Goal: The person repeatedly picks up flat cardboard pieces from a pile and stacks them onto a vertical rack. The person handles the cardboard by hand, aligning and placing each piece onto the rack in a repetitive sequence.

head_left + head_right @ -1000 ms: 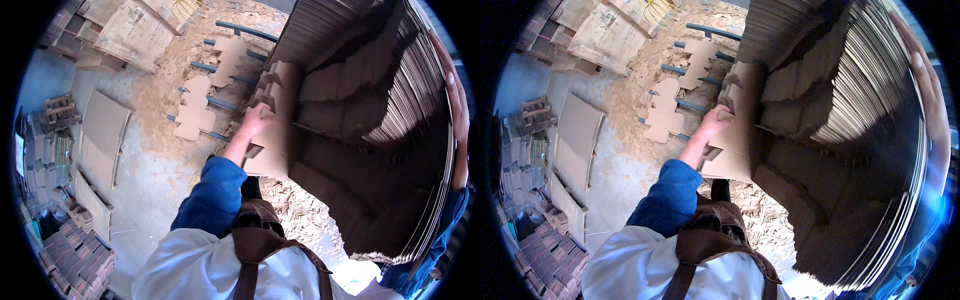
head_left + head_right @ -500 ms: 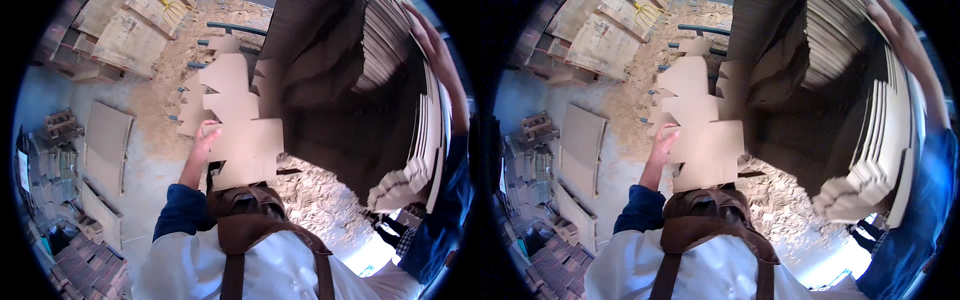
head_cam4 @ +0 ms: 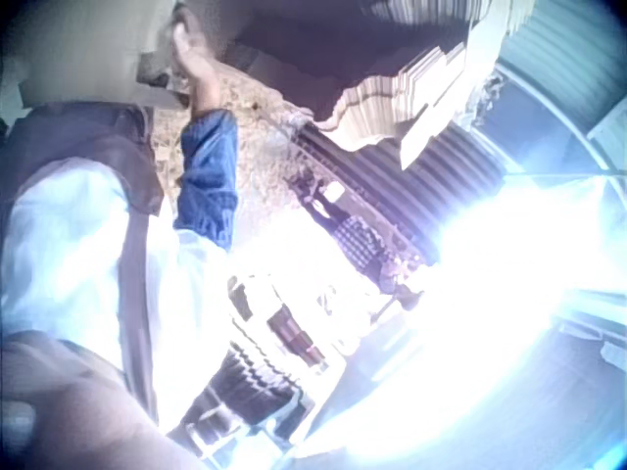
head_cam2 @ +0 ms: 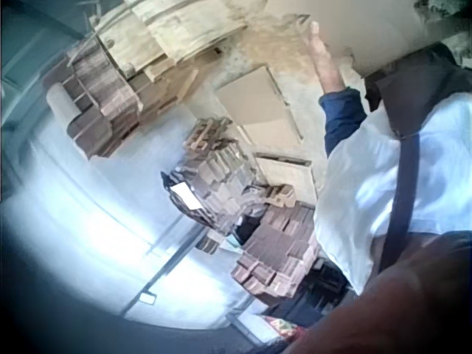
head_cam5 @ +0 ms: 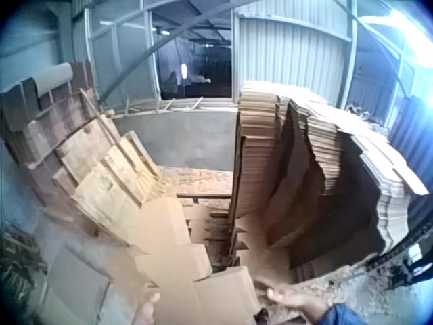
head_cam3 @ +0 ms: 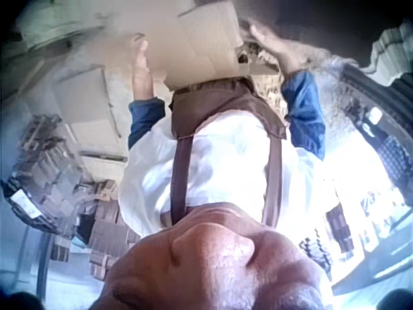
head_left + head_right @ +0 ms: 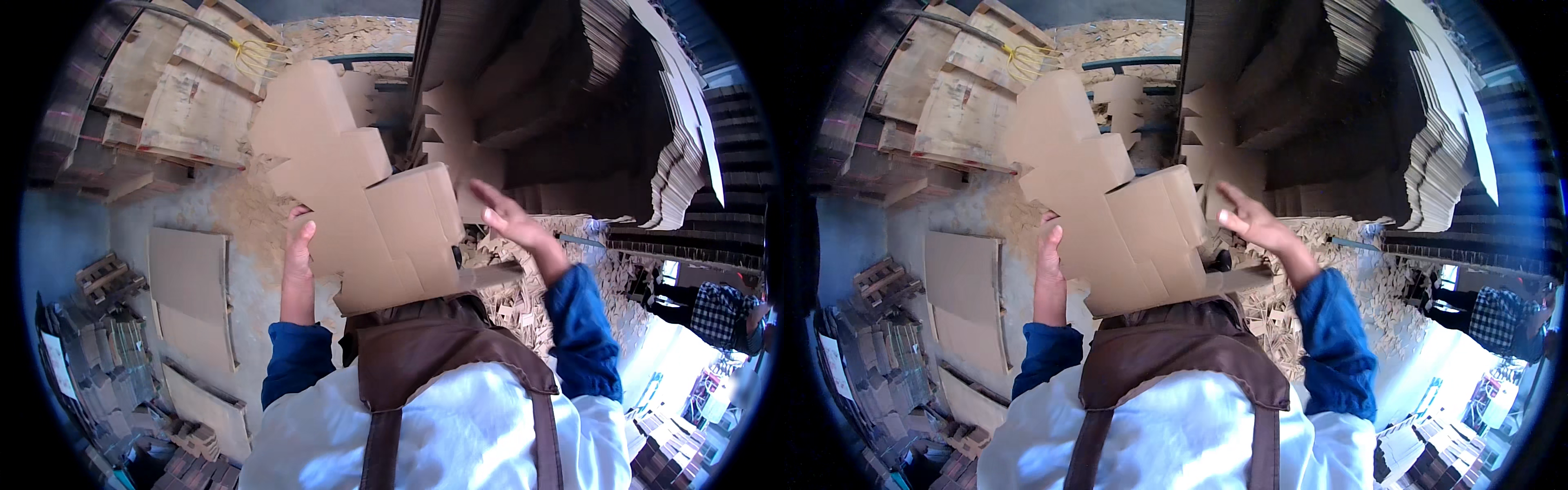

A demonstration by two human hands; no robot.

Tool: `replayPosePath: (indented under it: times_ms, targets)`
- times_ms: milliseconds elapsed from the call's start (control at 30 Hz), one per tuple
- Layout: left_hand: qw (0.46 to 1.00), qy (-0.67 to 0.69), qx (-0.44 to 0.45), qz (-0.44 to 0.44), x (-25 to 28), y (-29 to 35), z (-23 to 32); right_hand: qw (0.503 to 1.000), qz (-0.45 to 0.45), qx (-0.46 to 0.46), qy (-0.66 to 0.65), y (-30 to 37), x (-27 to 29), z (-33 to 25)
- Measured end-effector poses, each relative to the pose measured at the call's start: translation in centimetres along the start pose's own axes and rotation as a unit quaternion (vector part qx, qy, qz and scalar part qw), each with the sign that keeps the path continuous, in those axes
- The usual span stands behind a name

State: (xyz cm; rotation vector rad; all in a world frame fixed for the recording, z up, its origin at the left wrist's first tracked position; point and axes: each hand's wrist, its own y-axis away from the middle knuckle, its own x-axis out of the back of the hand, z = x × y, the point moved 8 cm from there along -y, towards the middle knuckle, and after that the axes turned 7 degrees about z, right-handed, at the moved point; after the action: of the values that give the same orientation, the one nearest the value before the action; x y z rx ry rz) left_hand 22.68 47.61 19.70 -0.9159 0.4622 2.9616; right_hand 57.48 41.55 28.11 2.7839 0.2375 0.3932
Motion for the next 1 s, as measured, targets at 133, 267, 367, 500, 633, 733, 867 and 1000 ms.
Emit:
replayPosePath:
  times_ms: [133, 267, 367, 500, 633, 733, 867, 1000]
  targets:
    - [0.998, -0.042, -0.036, 0.006, 2.1, 1.4, 4.2, 0.959, -0.159, -0.038, -0.230, 0.1, -10.2, 1.2]
    - [0.997, -0.066, -0.037, -0.003, 4.1, 2.2, 6.1, 0.965, -0.126, -0.103, -0.208, 1.7, -13.8, 0.1]
    - [0.993, -0.106, -0.060, 0.002, 4.2, 2.6, 7.4, 0.979, -0.089, -0.095, -0.156, 2.0, -16.6, 1.8]
    - [0.982, -0.155, -0.106, -0.011, 2.5, 3.0, 9.6, 0.979, -0.060, -0.120, -0.152, 1.6, -17.5, 1.5]
    - [0.975, -0.183, -0.126, 0.004, -1.1, 4.0, 11.7, 0.991, 0.023, -0.091, -0.097, 0.8, -16.1, 2.0]
    - [0.927, -0.305, -0.218, -0.011, -5.3, 6.8, 12.8, 0.990, 0.090, -0.102, -0.039, -0.2, -14.5, 4.5]
    - [0.893, -0.362, -0.269, -0.005, -7.5, 7.9, 13.0, 0.988, 0.115, -0.099, -0.007, -1.5, -12.6, 4.0]
    - [0.992, -0.084, -0.086, -0.033, -3.4, 1.2, 11.1, 0.987, 0.078, 0.000, -0.140, 0.6, -10.2, -4.3]
